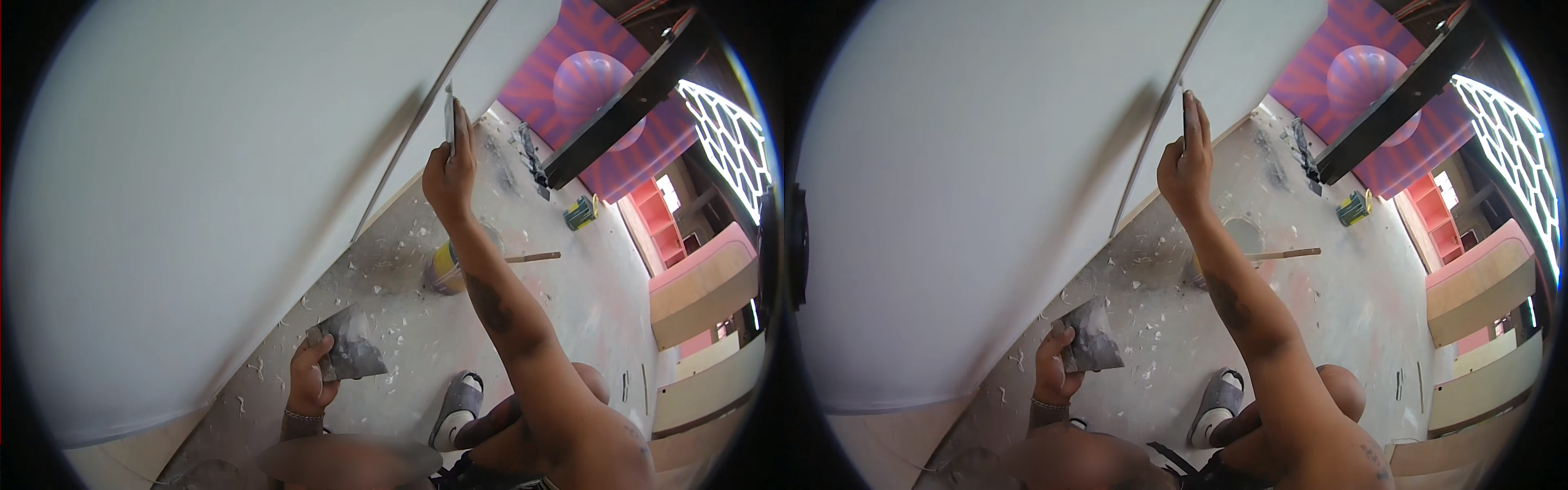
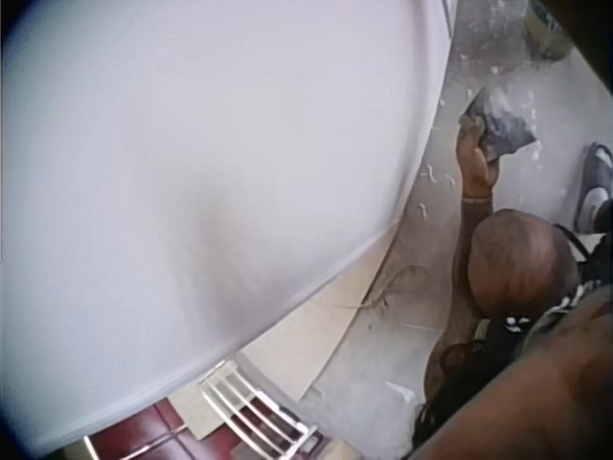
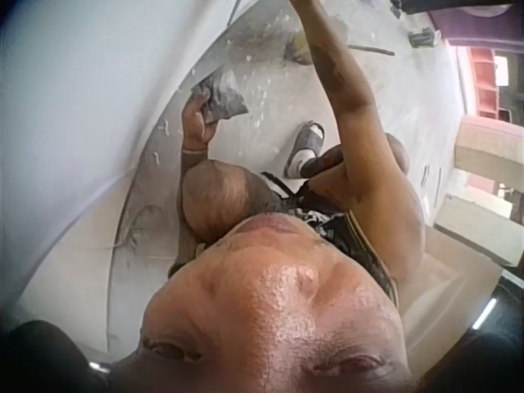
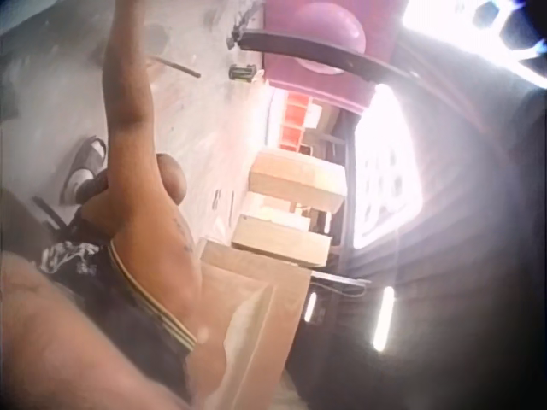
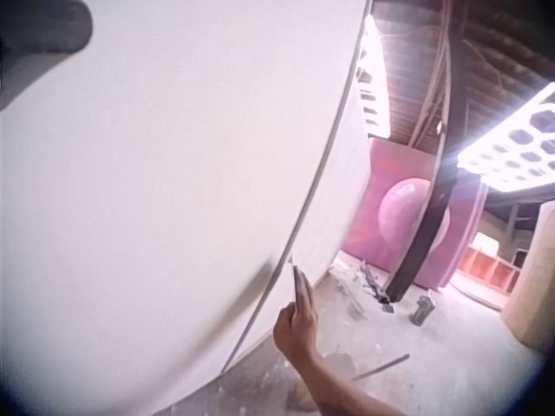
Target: Applying putty or joint compound to the corner and surface of a wall using putty knives.
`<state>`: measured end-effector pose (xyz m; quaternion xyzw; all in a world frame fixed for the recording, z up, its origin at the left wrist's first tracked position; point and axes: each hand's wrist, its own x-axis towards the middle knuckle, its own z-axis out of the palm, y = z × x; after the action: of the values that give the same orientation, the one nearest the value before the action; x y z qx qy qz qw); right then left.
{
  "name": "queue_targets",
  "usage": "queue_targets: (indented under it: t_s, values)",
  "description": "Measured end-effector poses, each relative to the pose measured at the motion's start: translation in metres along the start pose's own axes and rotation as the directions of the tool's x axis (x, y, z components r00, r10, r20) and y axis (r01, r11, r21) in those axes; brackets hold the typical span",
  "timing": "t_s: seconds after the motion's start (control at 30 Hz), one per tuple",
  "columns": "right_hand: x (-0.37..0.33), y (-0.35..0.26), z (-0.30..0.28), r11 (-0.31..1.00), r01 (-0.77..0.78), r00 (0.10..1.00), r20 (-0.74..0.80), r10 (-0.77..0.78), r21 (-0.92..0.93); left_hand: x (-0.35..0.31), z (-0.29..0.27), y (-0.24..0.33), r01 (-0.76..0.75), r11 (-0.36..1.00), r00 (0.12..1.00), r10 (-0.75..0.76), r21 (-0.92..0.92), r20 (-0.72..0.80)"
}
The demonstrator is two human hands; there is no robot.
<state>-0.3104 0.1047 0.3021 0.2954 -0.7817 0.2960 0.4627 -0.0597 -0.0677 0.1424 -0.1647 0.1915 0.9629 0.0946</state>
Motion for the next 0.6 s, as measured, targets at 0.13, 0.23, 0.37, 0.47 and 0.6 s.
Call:
queue_targets:
  t_s: [0.13, 0.23, 0.37, 0.47, 0.6]
  values:
    - [-0.004, 0.009, 0.024, 0.997, 0.039, 0.998, -0.041, -0.042, -0.070, -0.001, -0.015, 0.002, 0.045, 0.999, 0.999, -0.045, 0.013, 0.029]
    - [-0.009, 0.009, 0.047, 0.995, 0.060, 0.995, -0.072, -0.065, -0.079, -0.001, -0.024, 0.000, 0.040, 0.999, 0.999, -0.040, 0.001, -0.003]
    - [-0.027, 0.017, 0.067, 0.992, 0.056, 0.988, -0.140, -0.071, -0.111, 0.002, -0.025, -0.006, 0.033, 0.999, 0.997, -0.035, -0.030, -0.063]
    - [-0.060, 0.032, 0.072, 0.961, -0.006, 0.998, -0.069, -0.014, -0.278, 0.003, -0.026, -0.007, 0.054, 0.998, 0.997, -0.055, -0.032, -0.048]
    - [-0.103, 0.030, 0.048, 0.874, -0.021, 0.994, 0.086, 0.072, -0.486, 0.004, -0.030, -0.009, 0.081, 0.996, 0.996, -0.081, -0.024, -0.039]
